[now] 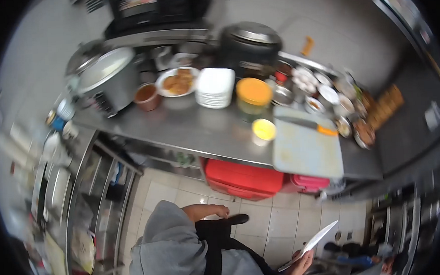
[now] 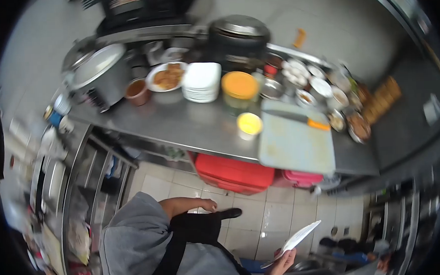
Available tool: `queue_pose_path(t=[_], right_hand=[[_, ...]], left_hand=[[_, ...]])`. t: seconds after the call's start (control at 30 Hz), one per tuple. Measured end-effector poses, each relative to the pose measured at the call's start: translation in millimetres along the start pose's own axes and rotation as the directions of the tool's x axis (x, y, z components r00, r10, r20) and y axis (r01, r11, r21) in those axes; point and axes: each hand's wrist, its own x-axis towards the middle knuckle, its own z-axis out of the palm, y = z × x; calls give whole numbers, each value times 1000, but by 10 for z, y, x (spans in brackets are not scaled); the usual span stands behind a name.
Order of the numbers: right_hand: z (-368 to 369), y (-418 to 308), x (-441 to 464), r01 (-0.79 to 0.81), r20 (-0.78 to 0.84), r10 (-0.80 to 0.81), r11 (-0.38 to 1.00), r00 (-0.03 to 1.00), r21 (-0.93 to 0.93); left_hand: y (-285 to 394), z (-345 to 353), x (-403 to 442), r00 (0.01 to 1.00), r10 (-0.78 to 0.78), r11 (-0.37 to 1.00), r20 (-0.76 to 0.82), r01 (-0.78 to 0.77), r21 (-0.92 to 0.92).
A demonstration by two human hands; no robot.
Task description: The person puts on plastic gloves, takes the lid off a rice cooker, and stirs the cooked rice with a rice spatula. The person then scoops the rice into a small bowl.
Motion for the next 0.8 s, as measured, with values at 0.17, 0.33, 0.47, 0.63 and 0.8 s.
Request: queue_pose_path(t=[0.17, 0.33, 0.47, 0.63, 0.8], right_hand=[[1196, -420, -29, 60, 385, -77, 997, 920, 57], [2650, -1007, -130, 237, 677, -240, 966, 695, 99], [4279, -1774, -363, 836, 703, -616, 546, 356, 55], [6897, -2658, -1148, 954, 454, -847, -300, -275, 19], [9250, -2734, -1647, 772, 488, -661, -635, -569, 40]], left_hand=[[-1031, -124, -1360, 933, -273, 956, -232, 236, -176], [-1704, -52, -2791, 791, -398, 883, -465, 192, -428], [-1876, -545, -4117, 373, -345, 933, -861, 40, -357], [-1931, -1897, -5778, -247, -114, 982, -962, 120, -147], [-2377, -3104, -6570, -523, 160, 938, -837, 346, -37]])
